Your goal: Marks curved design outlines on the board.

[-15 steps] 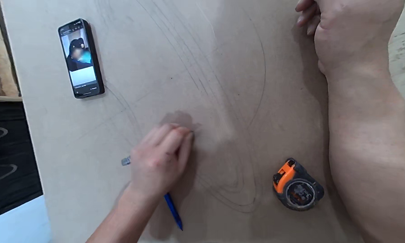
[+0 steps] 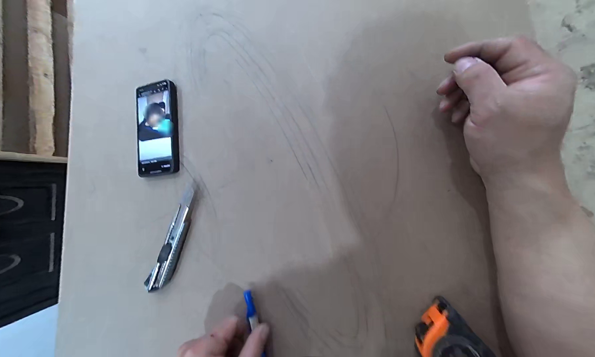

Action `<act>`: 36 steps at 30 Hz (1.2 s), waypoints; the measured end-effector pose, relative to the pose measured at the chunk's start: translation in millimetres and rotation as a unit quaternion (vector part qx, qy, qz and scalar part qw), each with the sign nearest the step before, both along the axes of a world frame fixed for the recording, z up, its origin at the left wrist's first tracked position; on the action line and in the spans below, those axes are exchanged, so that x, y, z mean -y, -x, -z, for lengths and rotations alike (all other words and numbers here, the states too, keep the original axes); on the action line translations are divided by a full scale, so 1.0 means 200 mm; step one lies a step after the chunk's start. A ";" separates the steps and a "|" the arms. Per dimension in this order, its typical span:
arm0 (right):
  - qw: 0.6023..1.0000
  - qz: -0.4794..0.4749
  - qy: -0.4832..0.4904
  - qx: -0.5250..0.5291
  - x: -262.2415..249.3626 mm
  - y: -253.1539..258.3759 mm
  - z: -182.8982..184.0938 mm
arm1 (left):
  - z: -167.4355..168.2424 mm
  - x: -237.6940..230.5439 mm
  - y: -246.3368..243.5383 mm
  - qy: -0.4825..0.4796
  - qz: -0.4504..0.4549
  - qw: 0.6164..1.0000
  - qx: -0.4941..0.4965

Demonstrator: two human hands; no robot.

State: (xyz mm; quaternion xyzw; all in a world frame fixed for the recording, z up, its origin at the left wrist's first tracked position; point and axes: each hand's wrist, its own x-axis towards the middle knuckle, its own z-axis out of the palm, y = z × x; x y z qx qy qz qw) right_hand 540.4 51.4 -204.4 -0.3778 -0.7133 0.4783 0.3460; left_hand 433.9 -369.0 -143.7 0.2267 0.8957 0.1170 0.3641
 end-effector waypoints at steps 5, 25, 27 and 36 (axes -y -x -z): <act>1.000 0.002 0.001 -0.017 -0.01 0.01 0.04 | 0.07 -0.06 0.11 -0.338 -0.091 0.925 0.150; 0.999 -0.006 0.007 -0.034 -0.04 0.00 0.06 | 0.26 -0.77 0.30 -0.528 -0.114 0.834 0.115; 0.999 -0.008 0.006 -0.032 -0.03 0.01 0.06 | 0.25 -0.77 0.32 -0.525 -0.105 0.835 0.125; 1.000 -0.010 0.005 -0.029 -0.04 0.00 0.06 | 0.27 -0.85 0.28 -0.482 -0.091 0.871 -0.026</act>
